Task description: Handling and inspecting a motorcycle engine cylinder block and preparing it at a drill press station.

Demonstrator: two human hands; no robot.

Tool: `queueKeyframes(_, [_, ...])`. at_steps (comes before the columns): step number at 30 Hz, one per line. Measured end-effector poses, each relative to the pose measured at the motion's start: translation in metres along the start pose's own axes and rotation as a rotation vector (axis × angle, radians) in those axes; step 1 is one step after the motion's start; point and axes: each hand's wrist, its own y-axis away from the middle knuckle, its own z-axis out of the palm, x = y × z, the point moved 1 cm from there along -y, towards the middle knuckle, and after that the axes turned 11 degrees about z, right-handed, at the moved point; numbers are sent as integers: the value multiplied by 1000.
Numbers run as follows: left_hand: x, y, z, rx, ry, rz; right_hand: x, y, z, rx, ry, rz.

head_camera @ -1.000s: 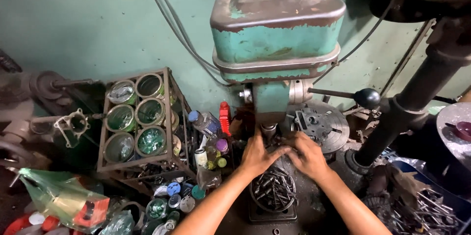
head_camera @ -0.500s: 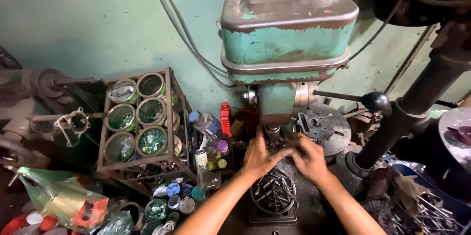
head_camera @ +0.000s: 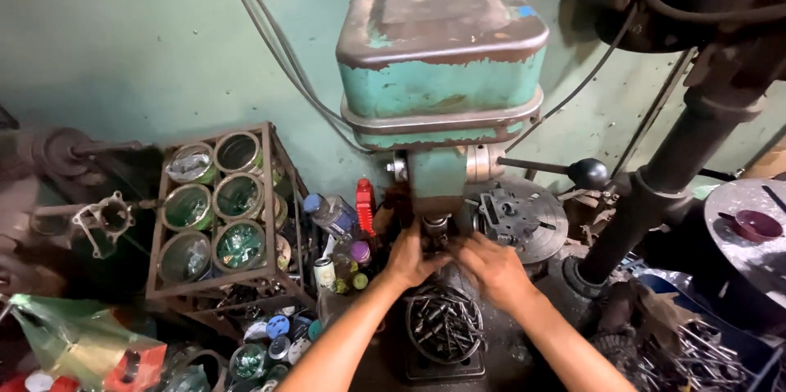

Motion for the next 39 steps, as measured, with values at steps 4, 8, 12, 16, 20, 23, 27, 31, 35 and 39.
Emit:
queueKeyframes(4, [5, -3, 17, 162, -169, 65, -1, 18, 28, 157, -106, 107])
queueKeyframes(8, [43, -17, -1, 189, -3, -84, 9, 31, 92, 637, -1605, 705])
queueKeyframes(12, [51, -22, -2, 251, 19, -38, 30, -23, 99, 639, -2285, 932])
queueKeyframes(16, [32, -16, 14, 264, -198, -8, 18, -40, 81, 710, -2173, 769])
queueKeyframes(20, [36, -16, 18, 276, -94, -76, 17, -31, 88, 897, -2237, 888])
queueKeyframes(23, [24, -7, 34, 325, -245, -45, 22, -41, 85, 917, -2298, 848])
queueKeyframes(27, [39, -7, 17, 345, -50, -35, 19, -12, 93, 795, -2365, 546])
queueKeyframes(31, [31, -10, 29, 258, -74, -126, 47, -22, 105, 843, -2321, 342])
queueKeyframes(35, [44, -18, 16, 372, -98, 14, 8, -57, 53, 906, -2239, 569])
queueKeyframes(39, [30, -15, 27, 316, 5, -128, 26, -35, 71, 1038, -2290, 845])
